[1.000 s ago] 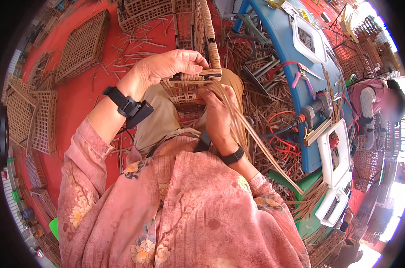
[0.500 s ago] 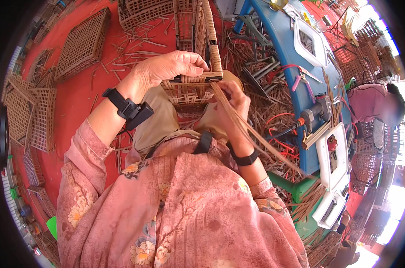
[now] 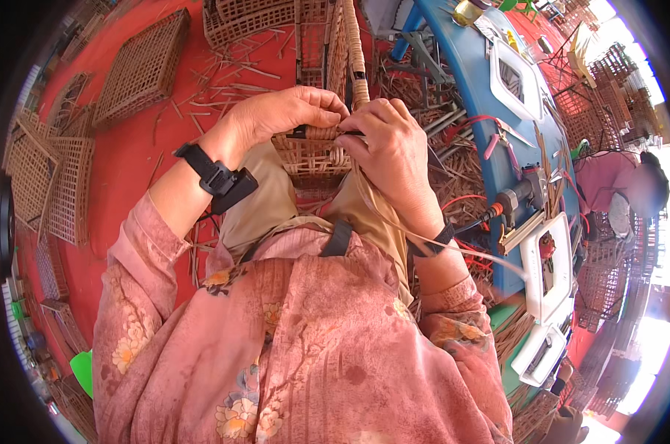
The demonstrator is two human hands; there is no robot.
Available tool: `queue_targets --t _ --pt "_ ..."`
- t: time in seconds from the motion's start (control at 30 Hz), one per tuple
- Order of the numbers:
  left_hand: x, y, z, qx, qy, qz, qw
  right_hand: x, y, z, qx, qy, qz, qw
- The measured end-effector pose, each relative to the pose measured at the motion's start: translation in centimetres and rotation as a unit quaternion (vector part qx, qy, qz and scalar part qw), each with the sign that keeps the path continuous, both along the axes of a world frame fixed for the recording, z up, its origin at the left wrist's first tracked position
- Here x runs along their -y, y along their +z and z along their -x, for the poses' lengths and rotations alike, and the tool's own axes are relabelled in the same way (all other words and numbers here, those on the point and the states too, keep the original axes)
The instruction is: The recorder weaves rattan strips around a wooden frame and secures them using a pneumatic staple gun.
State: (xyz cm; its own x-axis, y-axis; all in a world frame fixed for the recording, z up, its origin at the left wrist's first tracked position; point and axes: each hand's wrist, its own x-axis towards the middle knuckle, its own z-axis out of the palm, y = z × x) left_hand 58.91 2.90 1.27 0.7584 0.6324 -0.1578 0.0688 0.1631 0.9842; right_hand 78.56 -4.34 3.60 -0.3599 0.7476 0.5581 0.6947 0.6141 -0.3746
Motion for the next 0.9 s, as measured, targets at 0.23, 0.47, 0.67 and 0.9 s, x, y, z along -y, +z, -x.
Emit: queue_targets --t 0.23,0.47,0.67,0.9 --pt "-0.3 -0.2 0.0 -0.018 -0.009 -0.034 0.999 -0.4 0.7 0.1 0.016 0.051 -0.073 0.996" --pt "-0.6 -0.7 0.0 -0.020 -0.016 -0.102 0.994 -1.1 4.0 0.4 -0.062 0.012 -0.061 0.996" --pt "-0.5 -0.6 -0.1 -0.045 -0.015 -0.085 0.995 -2.5 4.2 0.6 -0.129 -0.025 -0.057 0.990" --pt "-0.3 -0.5 -0.1 -0.048 -0.013 -0.033 0.998 -6.6 1.7 -0.1 -0.213 -0.042 0.012 0.976"
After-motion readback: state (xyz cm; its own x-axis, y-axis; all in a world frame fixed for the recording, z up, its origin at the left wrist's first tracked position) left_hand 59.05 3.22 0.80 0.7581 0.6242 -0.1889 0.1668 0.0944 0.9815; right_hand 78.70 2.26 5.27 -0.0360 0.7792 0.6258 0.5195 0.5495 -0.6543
